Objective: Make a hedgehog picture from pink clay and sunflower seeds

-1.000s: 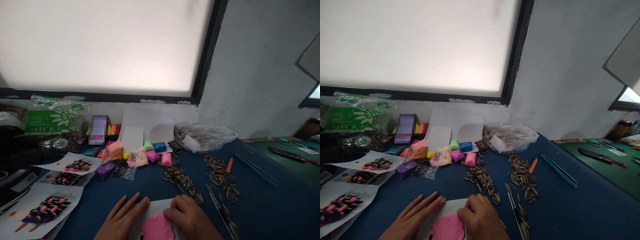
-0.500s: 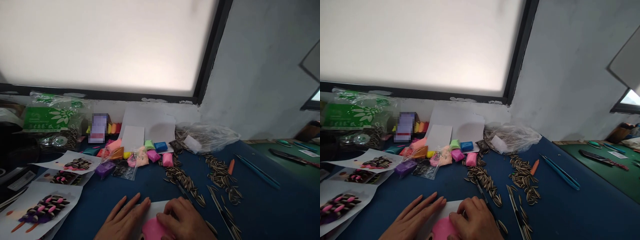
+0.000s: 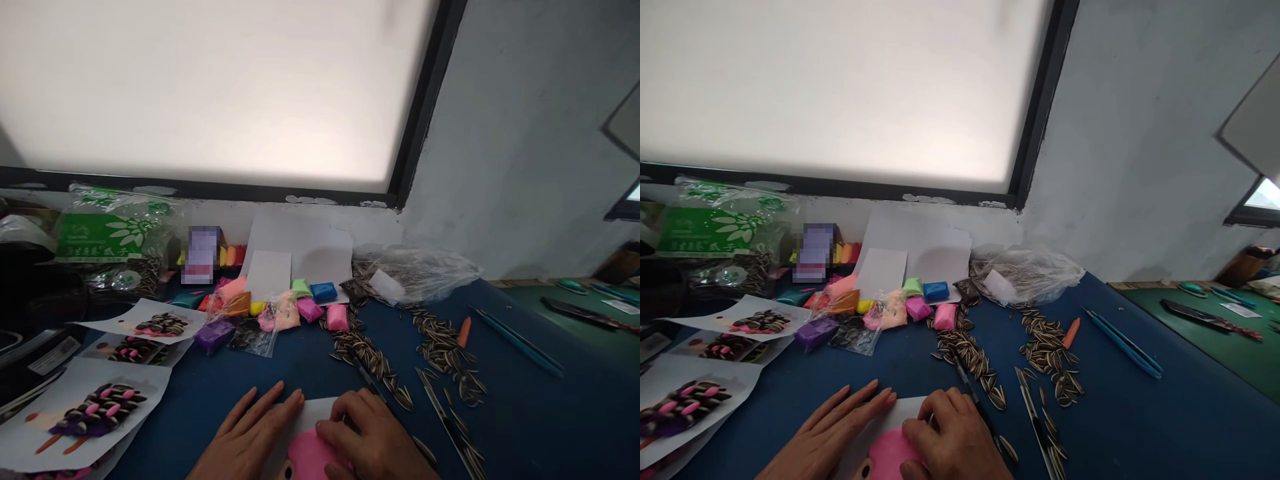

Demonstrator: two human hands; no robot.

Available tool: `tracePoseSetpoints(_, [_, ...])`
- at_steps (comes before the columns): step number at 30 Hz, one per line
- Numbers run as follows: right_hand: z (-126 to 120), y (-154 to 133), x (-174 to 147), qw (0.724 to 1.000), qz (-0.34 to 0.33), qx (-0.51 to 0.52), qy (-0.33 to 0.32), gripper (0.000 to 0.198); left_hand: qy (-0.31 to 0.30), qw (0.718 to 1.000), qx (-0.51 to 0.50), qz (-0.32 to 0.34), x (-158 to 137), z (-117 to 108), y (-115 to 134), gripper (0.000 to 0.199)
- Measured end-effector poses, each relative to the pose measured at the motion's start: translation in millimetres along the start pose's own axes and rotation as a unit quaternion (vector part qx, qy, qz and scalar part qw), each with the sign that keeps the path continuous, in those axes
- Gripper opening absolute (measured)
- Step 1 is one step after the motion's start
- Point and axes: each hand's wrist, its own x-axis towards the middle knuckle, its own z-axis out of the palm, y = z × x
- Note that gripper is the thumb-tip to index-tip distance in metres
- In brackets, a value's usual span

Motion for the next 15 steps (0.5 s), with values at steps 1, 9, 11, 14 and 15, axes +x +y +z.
tracePoseSetpoints(1, [-0.5, -0.6, 0.5, 1.0, -0.006, 0.0, 0.01, 0.039, 0.006, 1.0, 0.003, 0.004, -1.2, 7.1, -4.0, 0.074])
tracePoseSetpoints(9, [29.6, 0.0, -6.3, 0.995, -0.007, -0.032, 0.095, 0.052, 0.072, 0.996, 0.033, 0.05, -1.2, 28.3, -16.7, 0.077])
tracePoseSetpoints(11, [37.6, 2.8, -8.9, 0.994, -0.009, -0.042, 0.099, 0.039, 0.036, 0.998, 0.017, 0.05, 0.2, 13.0, -8.9, 0.077])
tracePoseSetpoints(14, [33.7, 6.4, -10.1, 0.996, 0.009, -0.016, 0.089, 0.032, -0.019, 0.999, -0.008, 0.027, 0.8, -6.0, 1.5, 0.092])
tracePoseSetpoints(15, [28.0, 6.9, -9.7, 0.997, 0.02, 0.003, 0.074, 0.032, -0.026, 0.999, -0.009, 0.03, 0.6, -9.1, 3.5, 0.097])
